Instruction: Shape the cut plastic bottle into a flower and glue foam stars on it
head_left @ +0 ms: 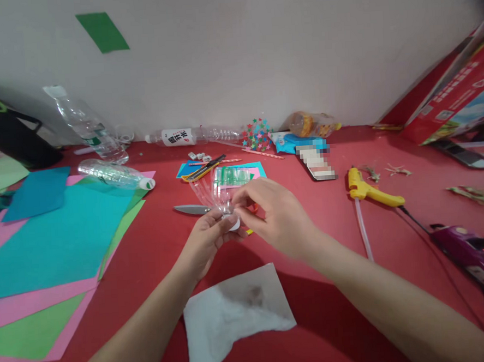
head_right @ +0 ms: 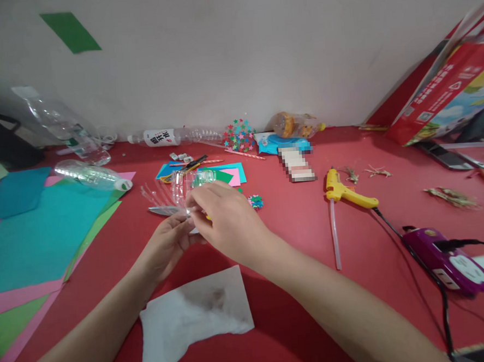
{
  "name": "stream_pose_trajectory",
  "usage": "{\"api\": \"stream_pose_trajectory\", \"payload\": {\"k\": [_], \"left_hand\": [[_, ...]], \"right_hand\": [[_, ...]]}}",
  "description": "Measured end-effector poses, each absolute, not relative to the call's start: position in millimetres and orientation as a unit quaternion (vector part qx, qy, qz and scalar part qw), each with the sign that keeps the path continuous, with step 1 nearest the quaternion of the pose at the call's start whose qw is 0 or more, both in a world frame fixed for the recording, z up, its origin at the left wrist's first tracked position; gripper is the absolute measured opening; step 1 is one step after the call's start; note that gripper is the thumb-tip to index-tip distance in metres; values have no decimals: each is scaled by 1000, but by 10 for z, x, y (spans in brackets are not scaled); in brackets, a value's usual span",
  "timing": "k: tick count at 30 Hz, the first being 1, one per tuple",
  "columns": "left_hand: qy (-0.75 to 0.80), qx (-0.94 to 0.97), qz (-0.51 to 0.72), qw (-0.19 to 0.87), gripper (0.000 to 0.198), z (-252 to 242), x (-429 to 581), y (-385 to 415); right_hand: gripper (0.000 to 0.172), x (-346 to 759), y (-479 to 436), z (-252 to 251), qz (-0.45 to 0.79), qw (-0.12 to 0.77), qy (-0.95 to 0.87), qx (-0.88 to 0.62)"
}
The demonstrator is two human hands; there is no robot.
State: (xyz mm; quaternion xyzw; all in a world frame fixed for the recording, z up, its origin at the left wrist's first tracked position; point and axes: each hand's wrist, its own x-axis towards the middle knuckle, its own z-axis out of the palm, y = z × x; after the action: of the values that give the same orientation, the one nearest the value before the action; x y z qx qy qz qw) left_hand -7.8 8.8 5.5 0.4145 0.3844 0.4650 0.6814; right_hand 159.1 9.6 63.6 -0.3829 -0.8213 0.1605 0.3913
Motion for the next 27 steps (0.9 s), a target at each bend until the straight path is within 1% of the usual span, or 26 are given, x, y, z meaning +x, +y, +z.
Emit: {"api": "stream_pose_trajectory", "payload": {"k": [3, 8, 10, 13, 15, 19, 23, 27], "left_hand": [[378, 422, 465, 680, 27, 37, -88, 94], [381, 408, 456, 694, 23, 87, -88, 82], [379, 411, 444, 700, 23, 109, -84, 68], [360, 409, 430, 720, 25, 120, -80, 46], [349, 407, 421, 732, 26, 119, -80, 35], [349, 415, 404, 737, 23, 112, -82, 24], [355, 414, 398, 738, 26, 99, -83, 23], [345, 417, 389, 745, 30, 95, -76, 23]], "right_hand": [[7, 1594, 83, 633, 146, 388, -834, -363], [18, 1727, 98, 743, 130, 343, -864, -346], [19, 1810, 125, 823, 129, 363, -847, -367], [16, 1905, 179, 926, 122, 426, -799, -406], [12, 1929, 209, 959, 124, 442, -787, -413], [13, 1916, 234, 935, 150, 431, -797, -396], [14, 1901, 234, 892, 194, 420, -800, -382], [6, 1901, 239, 898, 218, 427, -792, -377]]}}
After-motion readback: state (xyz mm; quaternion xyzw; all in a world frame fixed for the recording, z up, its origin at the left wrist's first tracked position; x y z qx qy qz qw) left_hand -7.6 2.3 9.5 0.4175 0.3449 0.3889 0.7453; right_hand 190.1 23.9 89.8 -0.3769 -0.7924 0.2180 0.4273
